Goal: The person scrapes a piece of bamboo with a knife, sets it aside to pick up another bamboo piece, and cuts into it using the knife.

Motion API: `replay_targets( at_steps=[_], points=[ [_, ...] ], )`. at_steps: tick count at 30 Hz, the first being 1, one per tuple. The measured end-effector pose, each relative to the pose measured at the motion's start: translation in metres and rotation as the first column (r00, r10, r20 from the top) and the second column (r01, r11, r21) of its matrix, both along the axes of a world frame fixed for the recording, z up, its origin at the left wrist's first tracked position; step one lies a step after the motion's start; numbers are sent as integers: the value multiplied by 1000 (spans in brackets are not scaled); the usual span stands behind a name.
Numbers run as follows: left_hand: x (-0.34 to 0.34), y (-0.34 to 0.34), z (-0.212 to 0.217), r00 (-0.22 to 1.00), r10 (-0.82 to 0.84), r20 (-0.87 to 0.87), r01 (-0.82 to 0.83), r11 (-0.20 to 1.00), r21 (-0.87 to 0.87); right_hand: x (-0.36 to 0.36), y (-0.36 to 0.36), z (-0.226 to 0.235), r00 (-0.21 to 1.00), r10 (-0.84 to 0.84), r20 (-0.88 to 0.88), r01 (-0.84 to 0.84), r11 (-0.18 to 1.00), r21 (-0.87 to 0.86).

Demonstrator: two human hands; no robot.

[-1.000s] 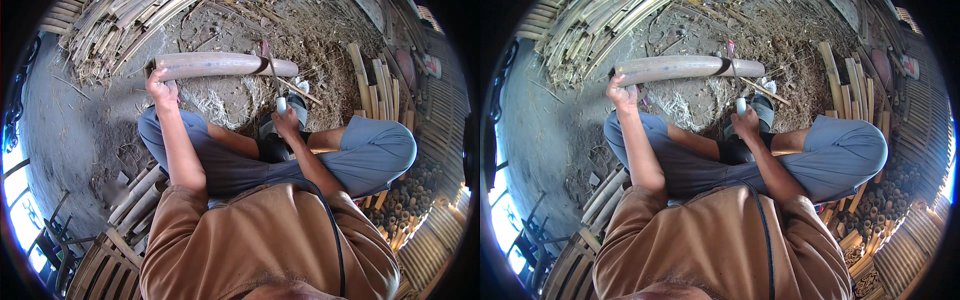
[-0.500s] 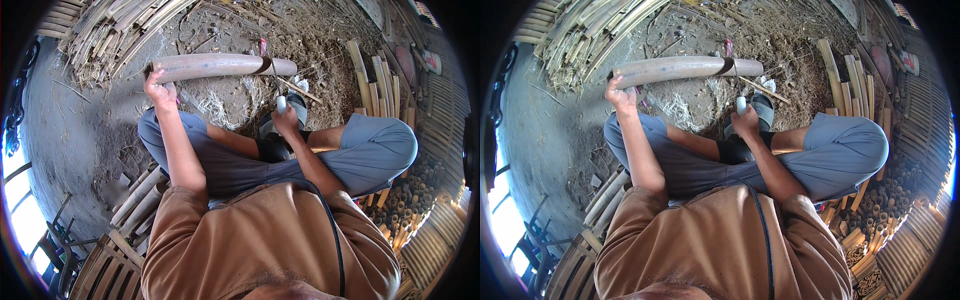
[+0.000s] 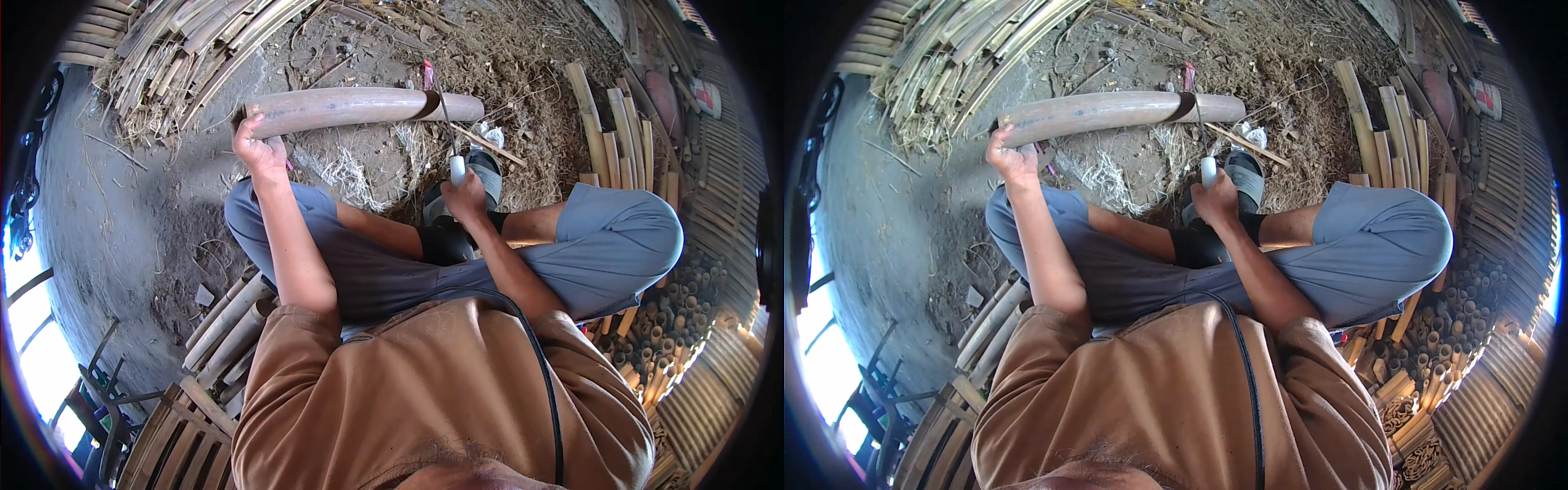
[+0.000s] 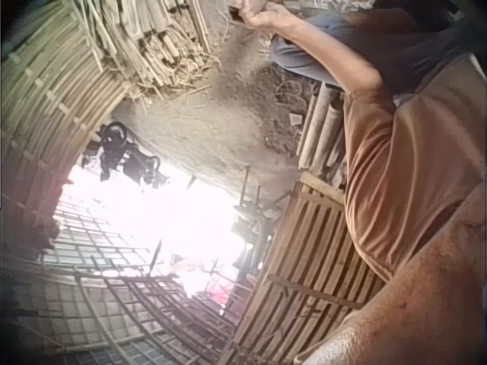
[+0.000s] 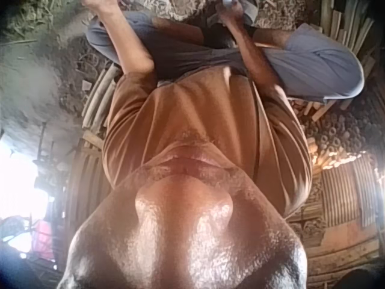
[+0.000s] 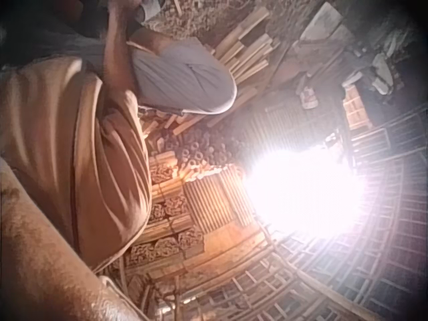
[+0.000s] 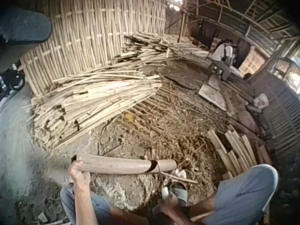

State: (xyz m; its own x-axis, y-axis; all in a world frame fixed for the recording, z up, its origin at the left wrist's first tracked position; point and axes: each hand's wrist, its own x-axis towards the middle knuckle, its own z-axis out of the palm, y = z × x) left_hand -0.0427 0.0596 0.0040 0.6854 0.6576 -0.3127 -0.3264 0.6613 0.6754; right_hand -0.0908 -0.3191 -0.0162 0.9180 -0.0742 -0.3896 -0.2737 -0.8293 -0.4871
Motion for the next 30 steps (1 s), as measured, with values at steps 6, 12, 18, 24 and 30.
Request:
replay_targets(
  at_steps=[6, 12, 18, 24, 30],
  points=[
    [0, 1, 0, 1000, 6, -11, -6, 1000, -6, 0, -2, -5, 1000, 14, -8, -14, 1000, -11],
    [0, 3, -2, 1000, -15, -13, 15, 1000, -5, -2, -1, -7, 999, 32, 6, -32, 999, -29],
    [1, 7, -7, 1000, -20, 18, 20, 1000, 4, -2, 1, -4, 998, 40, 45, -38, 999, -33],
    [1, 3, -2, 1000, -13, 5, 13, 1000, 7, -1, 2, -3, 999, 17, 34, -16, 999, -31],
    [1, 1, 0, 1000, 0, -22, 0, 1000, 0, -3, 1, -4, 998, 23, 64, -21, 999, -28]
  ],
)
